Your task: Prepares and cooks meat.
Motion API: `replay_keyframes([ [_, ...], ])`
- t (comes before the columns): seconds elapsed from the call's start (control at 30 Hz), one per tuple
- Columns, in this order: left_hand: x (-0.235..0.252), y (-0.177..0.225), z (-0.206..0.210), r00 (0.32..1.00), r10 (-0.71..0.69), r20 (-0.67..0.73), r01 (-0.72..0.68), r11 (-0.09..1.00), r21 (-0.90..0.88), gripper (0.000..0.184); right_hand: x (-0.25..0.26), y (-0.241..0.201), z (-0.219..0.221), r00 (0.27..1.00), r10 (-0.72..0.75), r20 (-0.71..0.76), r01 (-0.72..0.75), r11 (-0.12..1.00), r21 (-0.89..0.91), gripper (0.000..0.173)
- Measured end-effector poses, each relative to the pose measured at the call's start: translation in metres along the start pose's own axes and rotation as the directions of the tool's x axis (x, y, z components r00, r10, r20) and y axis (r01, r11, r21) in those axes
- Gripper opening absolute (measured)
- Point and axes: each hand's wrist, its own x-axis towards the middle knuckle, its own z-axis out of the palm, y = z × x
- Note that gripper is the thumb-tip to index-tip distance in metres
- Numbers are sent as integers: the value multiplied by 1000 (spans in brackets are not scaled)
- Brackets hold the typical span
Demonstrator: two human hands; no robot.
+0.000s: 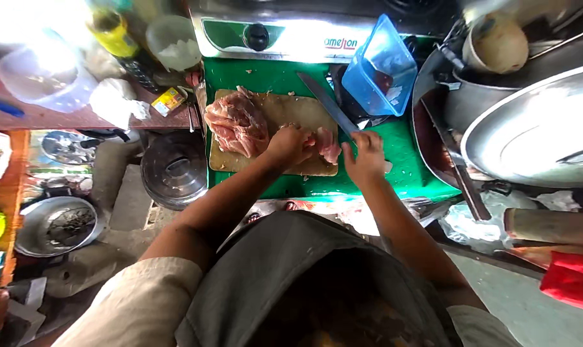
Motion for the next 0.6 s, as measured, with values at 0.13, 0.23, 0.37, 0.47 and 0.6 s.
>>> replay_keyframes([
  [0.13,-3,-9,-16,960,-279,14,256,856,-449,34,10,-29,16,968,-141,206,138,990,31,72],
  [0.23,-7,-10,-24,940,-321,112,246,415,-876,32,31,-44,9,937,-59,343,52,998,30,68],
  [0.37,-15,-6,-36,943,-264,203,246,140,-959,39,45,-31,4,974,5,225,-134,818,560,36],
  [0.47,-12,-7,-40,960,-216,180,223,198,-954,38,50,-36,-21,891,137,432,-453,333,827,25],
  [0.6,-3,2,-47,932,-341,121,220,270,-938,27,62,-29,-17,904,162,396,-418,533,736,25],
])
